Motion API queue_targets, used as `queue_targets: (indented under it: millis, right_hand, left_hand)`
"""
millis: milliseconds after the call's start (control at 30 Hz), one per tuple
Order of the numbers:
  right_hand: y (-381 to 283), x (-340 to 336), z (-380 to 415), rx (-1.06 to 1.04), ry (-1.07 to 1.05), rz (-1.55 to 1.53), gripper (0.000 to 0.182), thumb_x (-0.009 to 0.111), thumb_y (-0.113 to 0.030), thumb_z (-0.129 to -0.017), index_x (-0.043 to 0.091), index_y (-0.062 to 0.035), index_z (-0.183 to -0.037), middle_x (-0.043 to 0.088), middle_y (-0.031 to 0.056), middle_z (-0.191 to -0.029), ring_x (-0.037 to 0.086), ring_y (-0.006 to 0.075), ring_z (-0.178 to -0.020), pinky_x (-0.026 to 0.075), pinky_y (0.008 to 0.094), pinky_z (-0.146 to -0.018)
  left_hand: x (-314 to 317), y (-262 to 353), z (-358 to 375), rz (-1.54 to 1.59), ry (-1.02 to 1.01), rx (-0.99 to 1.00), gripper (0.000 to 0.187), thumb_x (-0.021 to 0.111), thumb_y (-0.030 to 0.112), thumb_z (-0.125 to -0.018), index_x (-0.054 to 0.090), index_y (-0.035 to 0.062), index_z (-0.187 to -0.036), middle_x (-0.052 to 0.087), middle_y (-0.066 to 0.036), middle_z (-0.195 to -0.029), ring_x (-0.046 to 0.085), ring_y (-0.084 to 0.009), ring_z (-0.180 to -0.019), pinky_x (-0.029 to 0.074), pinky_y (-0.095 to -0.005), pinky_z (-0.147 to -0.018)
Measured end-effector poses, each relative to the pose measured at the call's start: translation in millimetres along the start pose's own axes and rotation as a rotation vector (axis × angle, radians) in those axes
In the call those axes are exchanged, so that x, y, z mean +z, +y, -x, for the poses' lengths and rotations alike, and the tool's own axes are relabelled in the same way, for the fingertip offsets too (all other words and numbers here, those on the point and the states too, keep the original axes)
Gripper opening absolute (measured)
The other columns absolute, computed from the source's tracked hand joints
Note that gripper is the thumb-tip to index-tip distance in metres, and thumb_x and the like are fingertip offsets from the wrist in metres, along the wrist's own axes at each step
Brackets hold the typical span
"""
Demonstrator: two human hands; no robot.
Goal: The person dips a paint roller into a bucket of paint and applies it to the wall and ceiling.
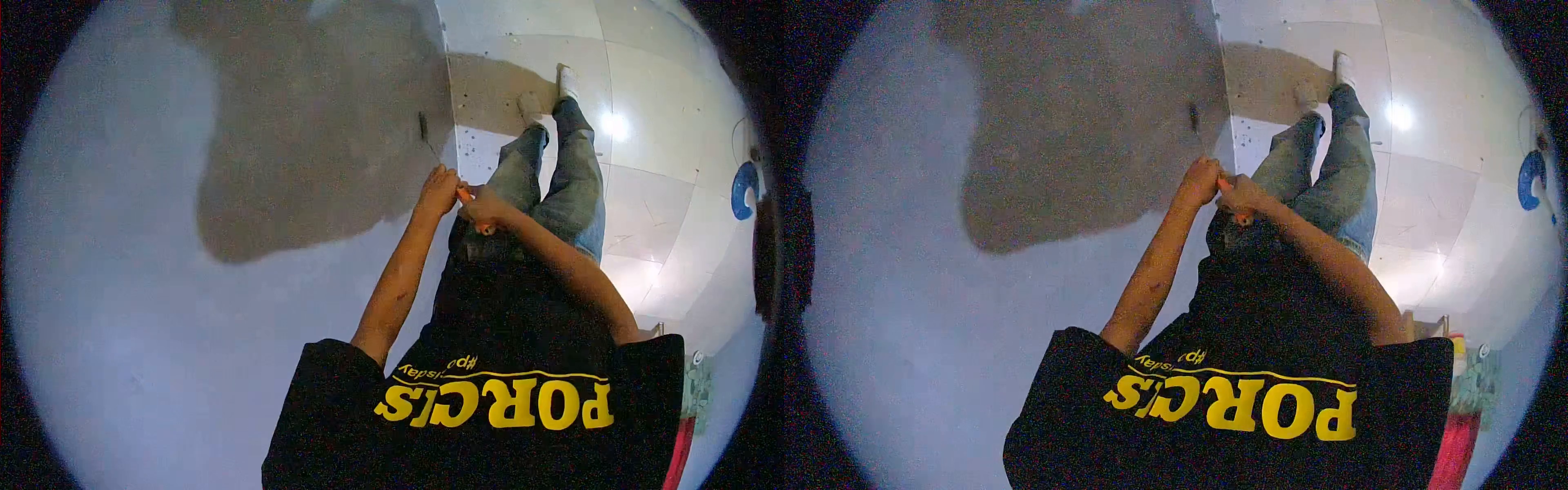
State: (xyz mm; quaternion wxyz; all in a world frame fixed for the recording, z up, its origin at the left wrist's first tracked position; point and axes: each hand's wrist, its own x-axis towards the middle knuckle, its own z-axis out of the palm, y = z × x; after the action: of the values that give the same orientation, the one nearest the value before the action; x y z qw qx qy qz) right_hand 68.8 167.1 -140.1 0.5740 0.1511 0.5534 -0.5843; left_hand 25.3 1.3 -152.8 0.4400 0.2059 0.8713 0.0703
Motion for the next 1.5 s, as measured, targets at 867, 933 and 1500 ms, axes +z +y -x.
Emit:
queue_targets:
  millis: [867, 933, 1500]
  right_hand:
    - [-74, -21, 138, -0.124, -0.09, -0.108, 0.043, 0.06, -0.014, -0.078, 0.05, 0.0008, -0.117, 0.059, 0.0079, -0.061, 0.058, 0.0177, -0.043, 0.05, 0.0331, -0.037]
    - [-75, -16, 137, -0.069, -0.095, -0.151, 0.039, 0.058, -0.013, -0.078, 0.053, -0.0003, -0.114, 0.057, 0.0069, -0.058, 0.055, 0.0157, -0.04, 0.048, 0.0311, -0.035]
    - [55, -57, 112, 0.052, 0.244, -0.632, 0.016, 0.057, -0.02, -0.083, 0.053, -0.0102, -0.095, 0.052, -0.0009, -0.065, 0.048, 0.0082, -0.043, 0.035, 0.0234, -0.031]
  left_hand:
    - [-81, 70, 63, -0.048, -0.02, 0.107, 0.019, 0.064, 0.021, -0.082, 0.069, 0.0028, -0.082, 0.062, -0.014, -0.093, 0.053, -0.0349, -0.097, 0.046, -0.0446, -0.084]
    - [-81, 68, 63, -0.036, -0.004, 0.104, 0.018, 0.064, 0.02, -0.082, 0.07, 0.0034, -0.083, 0.062, -0.014, -0.094, 0.053, -0.0356, -0.097, 0.046, -0.0455, -0.083]
    - [11, 63, 24, 0.243, 0.014, 0.069, 0.057, 0.051, 0.028, -0.092, 0.033, 0.0116, -0.144, 0.043, -0.02, -0.14, 0.045, -0.0386, -0.124, 0.038, -0.0463, -0.102]
